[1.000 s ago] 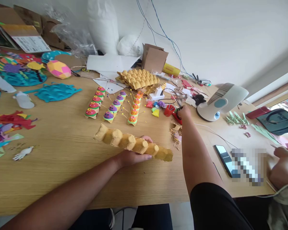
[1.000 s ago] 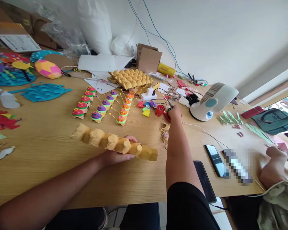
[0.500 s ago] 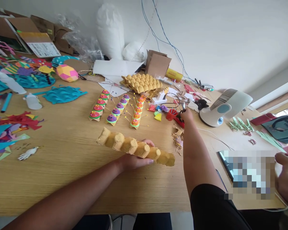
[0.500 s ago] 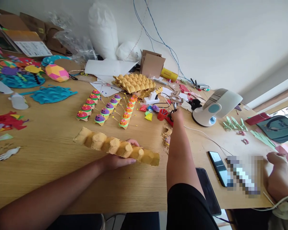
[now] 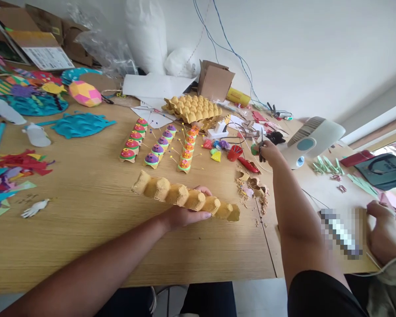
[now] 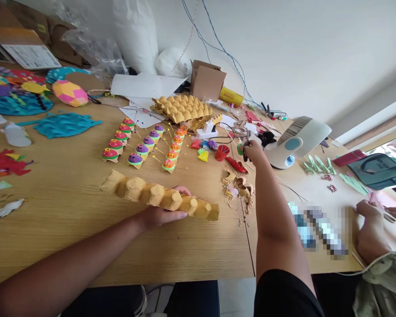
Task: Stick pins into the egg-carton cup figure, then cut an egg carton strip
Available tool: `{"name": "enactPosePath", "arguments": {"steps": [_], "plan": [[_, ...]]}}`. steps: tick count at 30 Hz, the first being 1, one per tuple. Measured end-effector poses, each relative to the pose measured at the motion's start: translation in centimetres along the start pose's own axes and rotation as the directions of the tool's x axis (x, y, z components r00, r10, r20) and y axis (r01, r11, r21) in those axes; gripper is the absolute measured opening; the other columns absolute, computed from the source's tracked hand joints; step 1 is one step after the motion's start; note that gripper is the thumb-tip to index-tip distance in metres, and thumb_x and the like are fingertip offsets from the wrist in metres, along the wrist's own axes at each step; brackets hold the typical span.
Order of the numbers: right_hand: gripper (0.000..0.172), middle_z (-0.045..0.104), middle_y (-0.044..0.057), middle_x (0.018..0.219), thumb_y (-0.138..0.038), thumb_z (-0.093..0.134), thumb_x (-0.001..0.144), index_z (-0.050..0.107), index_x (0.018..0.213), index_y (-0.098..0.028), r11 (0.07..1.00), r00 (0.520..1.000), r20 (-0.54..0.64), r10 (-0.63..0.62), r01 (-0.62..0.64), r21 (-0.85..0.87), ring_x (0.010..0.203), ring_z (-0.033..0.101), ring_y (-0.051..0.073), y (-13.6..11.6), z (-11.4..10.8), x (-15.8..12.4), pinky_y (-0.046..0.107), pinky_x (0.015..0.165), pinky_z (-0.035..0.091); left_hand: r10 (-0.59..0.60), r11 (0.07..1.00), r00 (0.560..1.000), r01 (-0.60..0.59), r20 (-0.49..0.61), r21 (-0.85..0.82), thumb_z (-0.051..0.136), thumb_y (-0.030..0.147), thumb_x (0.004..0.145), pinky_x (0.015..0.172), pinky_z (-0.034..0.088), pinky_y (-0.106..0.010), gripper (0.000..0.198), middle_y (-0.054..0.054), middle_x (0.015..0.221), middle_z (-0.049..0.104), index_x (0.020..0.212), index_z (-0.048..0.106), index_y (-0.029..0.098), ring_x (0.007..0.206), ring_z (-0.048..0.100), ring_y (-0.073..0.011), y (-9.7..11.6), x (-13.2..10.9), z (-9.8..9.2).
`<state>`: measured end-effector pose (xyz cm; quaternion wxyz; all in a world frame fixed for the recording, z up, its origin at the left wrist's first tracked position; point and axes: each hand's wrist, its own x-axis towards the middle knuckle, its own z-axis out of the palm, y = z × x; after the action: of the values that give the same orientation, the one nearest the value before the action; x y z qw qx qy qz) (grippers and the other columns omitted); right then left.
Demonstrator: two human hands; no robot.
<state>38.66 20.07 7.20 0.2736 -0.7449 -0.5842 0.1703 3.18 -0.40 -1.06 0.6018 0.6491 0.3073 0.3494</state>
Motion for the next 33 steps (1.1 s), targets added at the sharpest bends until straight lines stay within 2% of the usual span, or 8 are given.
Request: {"name": "enactPosePath", "arguments": {"steps": [3,8,12,16,19,23,28,33], "plan": [[0.034,0.066,0.005,0.086,-0.032,0.071,0.078,0.061,0.108,-0.019,0.982,0.982,0.033,-0.183,0.182,0.044,0.072,0.060,0.017,-3.5,0.6,-2.5,0.028,0.065,0.050,0.002,1.000,1.000,-0.002,-0.005,0.024,0.073,0.032,0.080,0.083,0.050,-0.034,0.044,-0.003,0.111,0.062,0.117,0.052,0.024,0.096,0.060,-0.0200,-0.2,0.0,0.0],[0.041,0.071,0.009,0.101,-0.025,0.071,0.075,0.062,0.115,-0.022,0.824,0.869,0.206,-0.451,0.494,-0.278,0.089,0.064,0.026,-10.1,5.4,-4.0,0.034,0.077,0.050,0.031,0.999,1.000,-0.031,-0.002,0.034,0.075,0.034,0.081,0.088,0.051,-0.036,0.046,-0.006,0.116,0.063,0.120,0.052,0.023,0.103,0.062,-0.0222,-0.4,-0.1,-0.1],[0.041,0.072,0.013,0.108,-0.026,0.070,0.078,0.064,0.118,-0.023,0.781,0.889,0.262,-0.376,0.456,-0.428,0.099,0.064,0.032,-12.7,9.2,-2.3,0.037,0.081,0.050,0.023,0.998,1.000,-0.023,0.007,-0.054,0.074,0.036,0.082,0.091,0.052,-0.038,0.046,-0.006,0.113,0.063,0.119,0.051,0.024,0.110,0.062,-0.0249,-0.4,0.0,-0.2],[0.038,0.072,0.013,0.108,-0.025,0.072,0.077,0.066,0.114,-0.022,0.801,0.920,0.277,-0.278,0.381,-0.462,0.099,0.064,0.032,-12.9,10.6,-0.8,0.036,0.082,0.050,0.013,0.997,1.000,-0.012,0.012,-0.075,0.075,0.039,0.080,0.089,0.054,-0.037,0.047,-0.004,0.112,0.063,0.118,0.050,0.027,0.111,0.063,-0.0254,-0.6,0.1,-0.2],[0.036,0.072,0.012,0.104,-0.027,0.072,0.077,0.067,0.113,-0.021,0.841,0.936,0.212,-0.282,0.347,-0.416,0.097,0.064,0.030,-12.5,9.3,-0.7,0.036,0.080,0.050,0.002,0.999,1.000,-0.001,0.014,-0.054,0.073,0.039,0.080,0.088,0.054,-0.037,0.046,-0.004,0.115,0.064,0.118,0.050,0.028,0.109,0.064,-0.0252,-0.7,0.0,-0.2],[0.039,0.070,0.007,0.096,-0.037,0.069,0.082,0.063,0.117,-0.022,0.911,0.949,0.067,-0.309,0.315,-0.267,0.087,0.062,0.026,-10.8,4.7,-2.0,0.033,0.075,0.047,0.006,1.000,1.000,-0.006,0.005,-0.005,0.074,0.036,0.080,0.087,0.052,-0.037,0.045,-0.005,0.118,0.063,0.118,0.051,0.026,0.104,0.063,-0.0236,-0.5,0.0,-0.2],[0.032,0.066,0.004,0.088,-0.036,0.070,0.079,0.065,0.107,-0.021,0.920,0.960,-0.001,-0.282,0.270,-0.283,0.079,0.057,0.021,-4.6,-0.4,-4.2,0.031,0.073,0.043,0.030,0.999,0.999,-0.029,-0.015,0.019,0.073,0.033,0.080,0.087,0.050,-0.037,0.043,-0.006,0.117,0.063,0.116,0.051,0.023,0.101,0.061,-0.0217,-0.1,0.1,0.0],[0.029,0.065,0.002,0.081,-0.031,0.068,0.075,0.065,0.101,-0.019,0.973,0.992,0.073,-0.103,0.116,-0.201,0.072,0.056,0.018,1.9,-0.4,-4.6,0.028,0.066,0.045,0.026,0.998,1.000,-0.026,0.005,0.061,0.072,0.033,0.083,0.095,0.049,-0.040,0.042,-0.006,0.119,0.063,0.118,0.052,0.023,0.110,0.061,-0.0244,0.2,-0.1,0.0]]}}
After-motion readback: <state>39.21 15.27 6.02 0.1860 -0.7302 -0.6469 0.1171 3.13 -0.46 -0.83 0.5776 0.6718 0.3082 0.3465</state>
